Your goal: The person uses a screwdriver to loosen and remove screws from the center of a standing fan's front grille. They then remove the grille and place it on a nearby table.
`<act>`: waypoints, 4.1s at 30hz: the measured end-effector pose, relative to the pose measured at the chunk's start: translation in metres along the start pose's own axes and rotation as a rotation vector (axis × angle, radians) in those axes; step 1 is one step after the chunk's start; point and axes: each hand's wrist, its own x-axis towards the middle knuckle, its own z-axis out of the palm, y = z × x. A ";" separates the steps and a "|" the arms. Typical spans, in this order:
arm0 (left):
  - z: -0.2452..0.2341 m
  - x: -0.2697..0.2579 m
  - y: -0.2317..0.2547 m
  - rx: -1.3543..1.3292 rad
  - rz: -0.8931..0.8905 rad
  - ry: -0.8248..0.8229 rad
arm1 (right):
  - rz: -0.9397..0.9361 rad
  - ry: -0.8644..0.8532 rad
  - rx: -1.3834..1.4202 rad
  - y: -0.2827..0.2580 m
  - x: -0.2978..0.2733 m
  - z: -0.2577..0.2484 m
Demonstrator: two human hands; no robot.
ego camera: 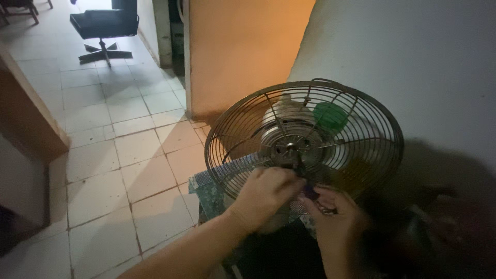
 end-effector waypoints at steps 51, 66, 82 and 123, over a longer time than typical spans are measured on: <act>0.035 0.005 -0.021 -0.038 0.094 0.164 | -0.827 0.147 -0.347 0.027 0.004 -0.014; 0.031 -0.003 -0.019 -0.026 0.121 0.237 | -0.881 0.155 -0.388 0.021 0.002 -0.013; 0.036 -0.005 -0.021 -0.001 0.100 0.265 | -0.830 0.150 -0.444 0.039 0.003 -0.001; 0.027 0.004 -0.038 -0.089 0.249 0.136 | -0.422 -0.012 -0.164 -0.008 -0.008 -0.003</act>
